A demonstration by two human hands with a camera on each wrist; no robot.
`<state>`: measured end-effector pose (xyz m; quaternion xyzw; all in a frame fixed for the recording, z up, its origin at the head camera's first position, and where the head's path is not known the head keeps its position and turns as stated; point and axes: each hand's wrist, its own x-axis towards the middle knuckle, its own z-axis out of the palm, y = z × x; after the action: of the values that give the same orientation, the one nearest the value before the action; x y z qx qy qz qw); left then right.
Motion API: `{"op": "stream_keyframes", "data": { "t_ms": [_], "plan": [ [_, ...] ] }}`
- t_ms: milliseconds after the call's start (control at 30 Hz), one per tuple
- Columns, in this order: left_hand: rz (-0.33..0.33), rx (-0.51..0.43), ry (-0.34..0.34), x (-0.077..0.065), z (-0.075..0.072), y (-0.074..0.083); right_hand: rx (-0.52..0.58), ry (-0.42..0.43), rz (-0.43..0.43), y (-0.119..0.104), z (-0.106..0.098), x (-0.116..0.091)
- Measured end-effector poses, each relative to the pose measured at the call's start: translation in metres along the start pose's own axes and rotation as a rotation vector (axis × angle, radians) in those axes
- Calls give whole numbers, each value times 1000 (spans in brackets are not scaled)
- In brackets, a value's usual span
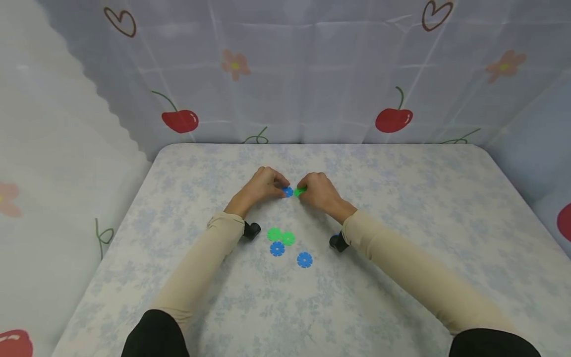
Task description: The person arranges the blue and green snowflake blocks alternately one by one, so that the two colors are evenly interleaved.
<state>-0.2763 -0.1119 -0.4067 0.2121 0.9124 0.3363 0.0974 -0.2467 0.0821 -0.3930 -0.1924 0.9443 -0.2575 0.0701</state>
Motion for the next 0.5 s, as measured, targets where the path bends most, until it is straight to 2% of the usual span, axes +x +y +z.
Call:
{"op": "stream_keyframes", "data": {
  "t_ms": [167, 500],
  "plan": [
    [-22, -8, 8, 0, 1, 1, 19, -18, 30, 0, 1, 2],
    [-15, -9, 2, -1, 1, 0, 21, 7, 55, 0, 4, 2]
  ]
}}
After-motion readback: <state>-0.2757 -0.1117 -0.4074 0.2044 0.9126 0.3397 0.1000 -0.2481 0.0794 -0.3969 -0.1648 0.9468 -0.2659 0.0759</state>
